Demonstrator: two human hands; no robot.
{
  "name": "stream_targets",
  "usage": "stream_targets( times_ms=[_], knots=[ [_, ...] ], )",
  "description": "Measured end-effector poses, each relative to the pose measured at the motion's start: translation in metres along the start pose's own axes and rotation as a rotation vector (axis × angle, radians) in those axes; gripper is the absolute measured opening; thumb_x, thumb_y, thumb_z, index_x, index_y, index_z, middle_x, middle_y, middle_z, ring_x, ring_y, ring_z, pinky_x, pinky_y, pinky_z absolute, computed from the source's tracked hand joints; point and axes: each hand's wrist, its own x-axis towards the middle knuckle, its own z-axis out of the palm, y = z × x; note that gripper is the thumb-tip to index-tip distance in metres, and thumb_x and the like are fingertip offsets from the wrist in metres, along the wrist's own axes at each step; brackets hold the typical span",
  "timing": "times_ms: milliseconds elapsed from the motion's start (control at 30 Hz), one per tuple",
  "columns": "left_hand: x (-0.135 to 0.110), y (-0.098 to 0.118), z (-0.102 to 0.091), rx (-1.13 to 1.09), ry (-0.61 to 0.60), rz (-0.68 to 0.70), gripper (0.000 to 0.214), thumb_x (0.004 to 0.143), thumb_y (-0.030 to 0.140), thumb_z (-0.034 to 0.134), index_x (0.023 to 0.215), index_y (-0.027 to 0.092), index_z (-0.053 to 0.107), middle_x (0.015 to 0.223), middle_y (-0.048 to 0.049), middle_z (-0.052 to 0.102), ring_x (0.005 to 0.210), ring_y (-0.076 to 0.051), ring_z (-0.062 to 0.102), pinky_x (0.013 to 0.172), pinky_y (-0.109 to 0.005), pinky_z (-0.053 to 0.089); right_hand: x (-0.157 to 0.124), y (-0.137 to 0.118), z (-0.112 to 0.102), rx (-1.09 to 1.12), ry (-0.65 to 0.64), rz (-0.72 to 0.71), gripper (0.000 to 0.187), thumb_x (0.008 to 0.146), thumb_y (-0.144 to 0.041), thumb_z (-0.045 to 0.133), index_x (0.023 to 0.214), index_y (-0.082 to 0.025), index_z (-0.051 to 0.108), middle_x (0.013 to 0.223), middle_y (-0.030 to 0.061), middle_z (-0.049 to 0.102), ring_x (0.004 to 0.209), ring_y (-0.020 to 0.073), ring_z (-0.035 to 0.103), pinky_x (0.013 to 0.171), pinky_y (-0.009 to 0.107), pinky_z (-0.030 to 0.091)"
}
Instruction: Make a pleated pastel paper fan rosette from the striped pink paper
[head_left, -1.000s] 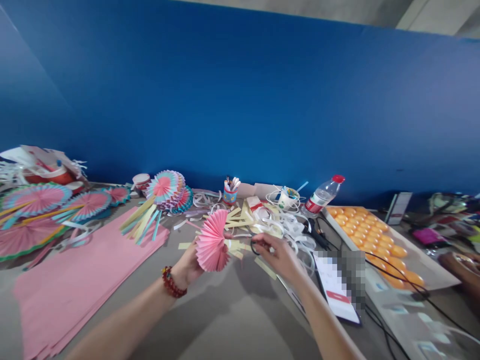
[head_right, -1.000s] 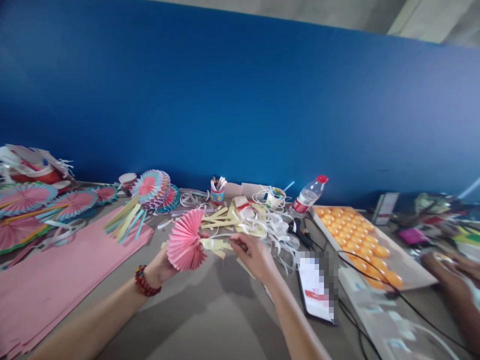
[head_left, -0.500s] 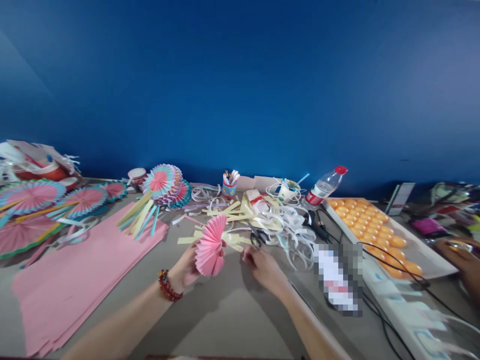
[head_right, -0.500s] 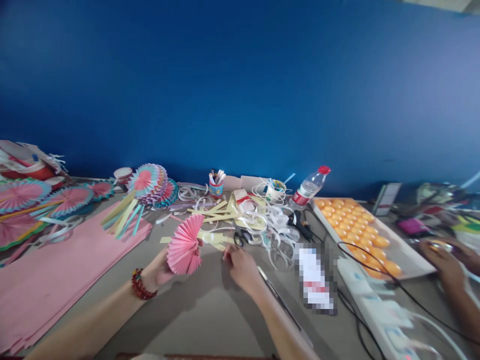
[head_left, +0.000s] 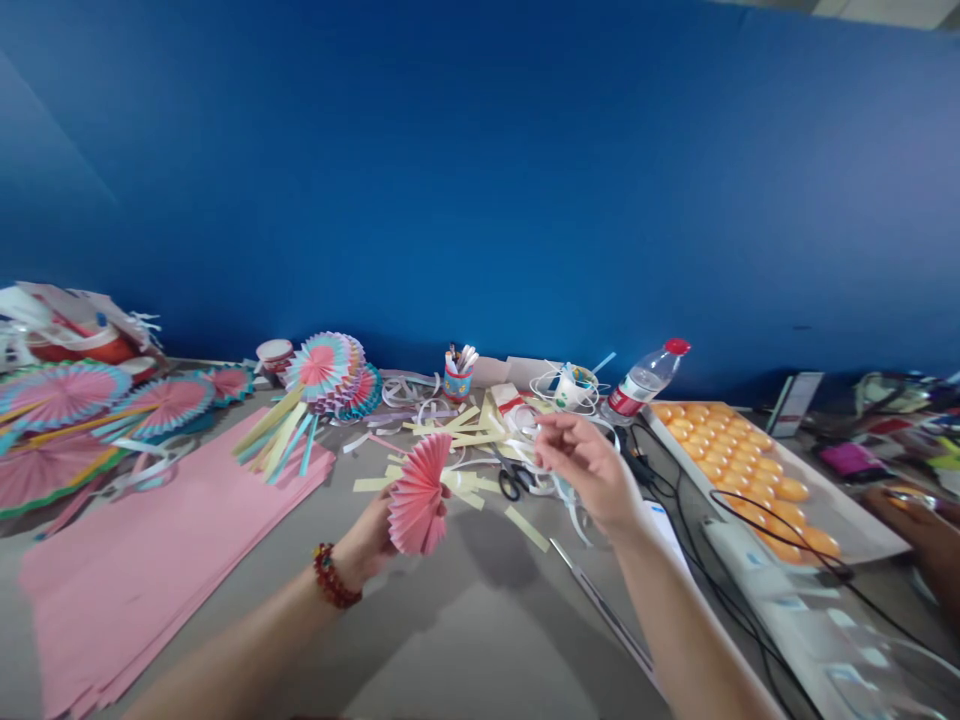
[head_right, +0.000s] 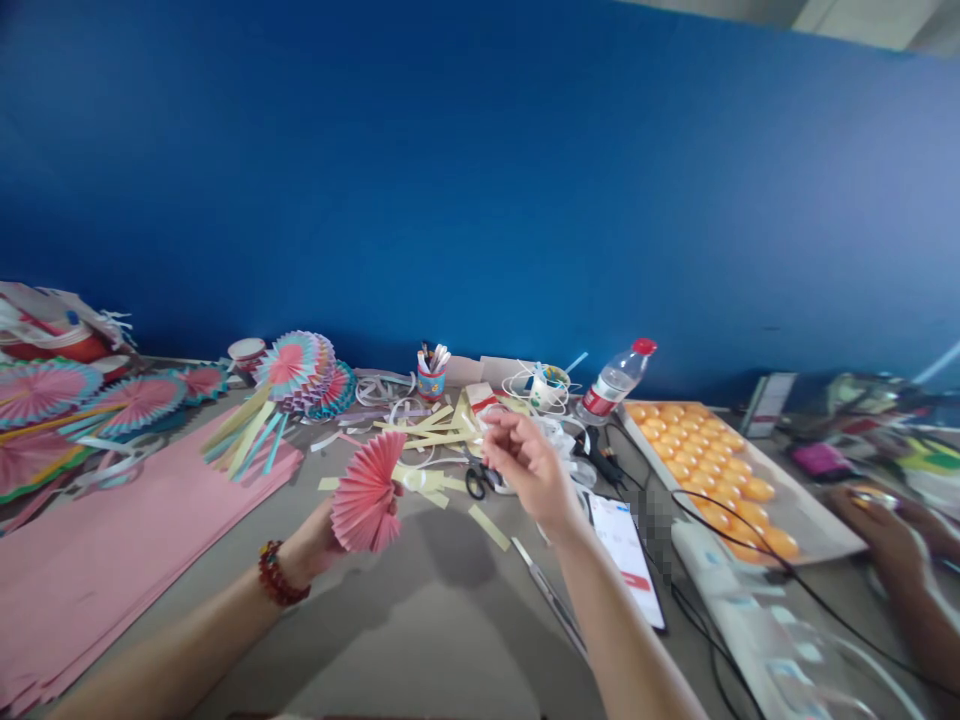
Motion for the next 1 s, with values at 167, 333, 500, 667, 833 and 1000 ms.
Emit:
stream_targets(
  times_ms=[167, 333, 500, 667, 833, 1000],
  knots=[
    [0.0, 0.0, 0.001, -0.045, -0.008, -0.036, 0.017, 0.077, 0.013, 0.074, 0.094, 0.011, 0.072, 0.096, -0.0113, 0.071, 0.076, -0.019, 0.068, 0.075, -0.031, 0.056, 0.043, -0.07, 0.006, 0.02, 0.11, -0.393, 0.007, 0.089, -0.024, 0.063, 0.095, -0.024, 0.067, 0.084, -0.0009, 0.063, 0.074, 0.0127, 0.06, 0.077, 0.033, 0.055],
    [-0.001, 0.002, 0.001, -0.073, 0.02, -0.033, 0.015, 0.078, 0.012, 0.073, 0.092, 0.009, 0.071, 0.093, -0.0107, 0.07, 0.074, -0.018, 0.067, 0.073, -0.033, 0.057, 0.06, -0.111, 0.011, -0.078, 0.19, -0.7, 0.011, 0.087, -0.017, 0.065, 0.089, -0.027, 0.068, 0.084, -0.0027, 0.061, 0.079, 0.0131, 0.06, 0.098, 0.043, 0.05],
    [-0.002, 0.003, 0.002, -0.079, 0.019, -0.046, 0.017, 0.078, 0.01, 0.07, 0.095, 0.009, 0.071, 0.096, -0.0113, 0.071, 0.076, -0.019, 0.069, 0.074, -0.033, 0.058, 0.099, -0.115, -0.003, -0.328, 0.19, -0.753, 0.014, 0.088, -0.011, 0.061, 0.084, -0.022, 0.068, 0.082, -0.0018, 0.065, 0.078, 0.0118, 0.062, 0.088, 0.033, 0.053],
    [-0.009, 0.008, 0.01, -0.129, 0.022, -0.041, 0.014, 0.082, 0.009, 0.065, 0.095, 0.011, 0.07, 0.097, -0.0112, 0.072, 0.08, -0.02, 0.07, 0.078, -0.034, 0.059, 0.17, -0.15, -0.039, -0.532, 0.298, -0.945, 0.019, 0.087, -0.005, 0.055, 0.084, -0.019, 0.069, 0.085, -0.0012, 0.068, 0.077, 0.0072, 0.062, 0.072, 0.021, 0.049],
    [-0.009, 0.015, 0.002, -0.2, 0.054, -0.014, 0.017, 0.084, 0.005, 0.06, 0.097, 0.007, 0.069, 0.095, -0.0133, 0.073, 0.08, -0.021, 0.072, 0.079, -0.034, 0.059, 0.146, -0.155, -0.031, -0.493, 0.358, -0.954, 0.022, 0.09, -0.007, 0.053, 0.091, -0.021, 0.07, 0.091, 0.001, 0.066, 0.079, 0.0094, 0.06, 0.071, 0.023, 0.048],
    [-0.012, 0.034, -0.013, -0.211, 0.071, 0.079, 0.022, 0.083, 0.006, 0.061, 0.103, 0.009, 0.069, 0.094, -0.0119, 0.072, 0.078, -0.021, 0.071, 0.079, -0.034, 0.059, 0.061, -0.05, 0.03, -0.501, -0.207, -0.579, 0.029, 0.088, -0.004, 0.049, 0.092, -0.024, 0.07, 0.094, 0.0008, 0.066, 0.083, 0.0133, 0.063, 0.075, 0.027, 0.05]
  ],
)
